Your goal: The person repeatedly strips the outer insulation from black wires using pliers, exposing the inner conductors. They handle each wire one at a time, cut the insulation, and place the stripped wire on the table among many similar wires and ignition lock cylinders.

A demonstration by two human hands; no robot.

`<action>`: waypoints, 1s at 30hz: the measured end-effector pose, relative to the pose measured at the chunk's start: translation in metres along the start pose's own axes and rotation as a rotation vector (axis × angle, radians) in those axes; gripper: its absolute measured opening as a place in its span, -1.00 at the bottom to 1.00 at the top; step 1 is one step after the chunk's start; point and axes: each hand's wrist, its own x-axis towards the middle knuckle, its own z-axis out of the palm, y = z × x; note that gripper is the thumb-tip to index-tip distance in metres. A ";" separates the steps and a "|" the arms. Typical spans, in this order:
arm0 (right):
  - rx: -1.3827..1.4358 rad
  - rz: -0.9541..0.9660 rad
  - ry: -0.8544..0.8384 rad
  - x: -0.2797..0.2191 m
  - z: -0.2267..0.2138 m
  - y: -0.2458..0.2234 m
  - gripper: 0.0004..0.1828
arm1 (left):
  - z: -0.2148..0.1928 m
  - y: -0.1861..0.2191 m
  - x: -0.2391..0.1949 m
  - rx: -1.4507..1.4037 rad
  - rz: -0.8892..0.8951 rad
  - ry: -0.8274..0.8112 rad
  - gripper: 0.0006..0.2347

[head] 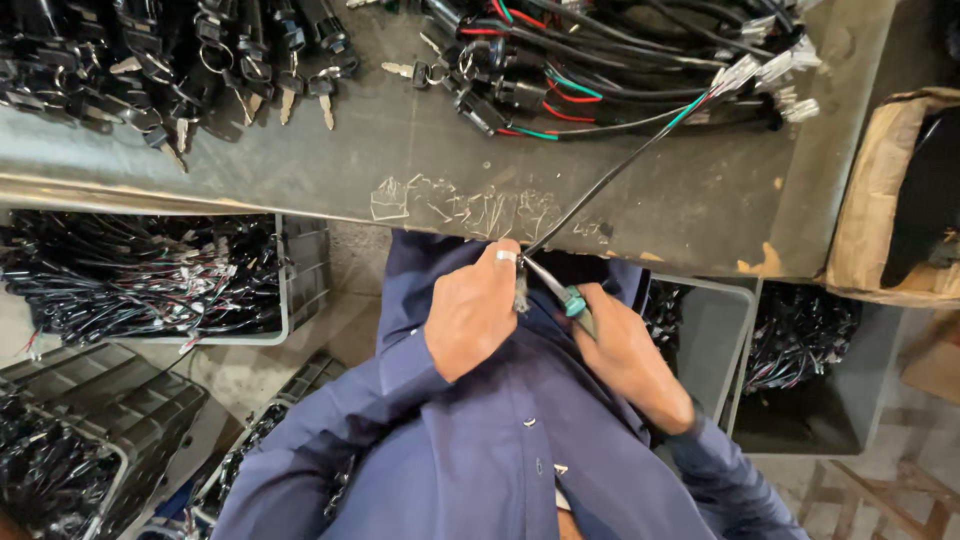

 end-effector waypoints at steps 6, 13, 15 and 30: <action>0.139 -0.108 -0.103 -0.001 -0.003 0.002 -0.56 | -0.001 -0.001 0.001 0.025 -0.027 -0.101 -0.61; 0.185 -0.139 0.073 0.007 0.036 0.030 -0.63 | -0.019 -0.005 0.012 -0.250 0.026 -0.227 -0.59; 0.279 -0.253 0.147 0.013 0.035 0.034 -0.64 | -0.028 -0.002 0.013 -0.885 -0.330 -0.603 -0.59; -0.002 -0.242 0.235 0.015 -0.010 -0.022 -0.76 | -0.027 0.024 0.015 -0.058 0.092 0.035 -0.49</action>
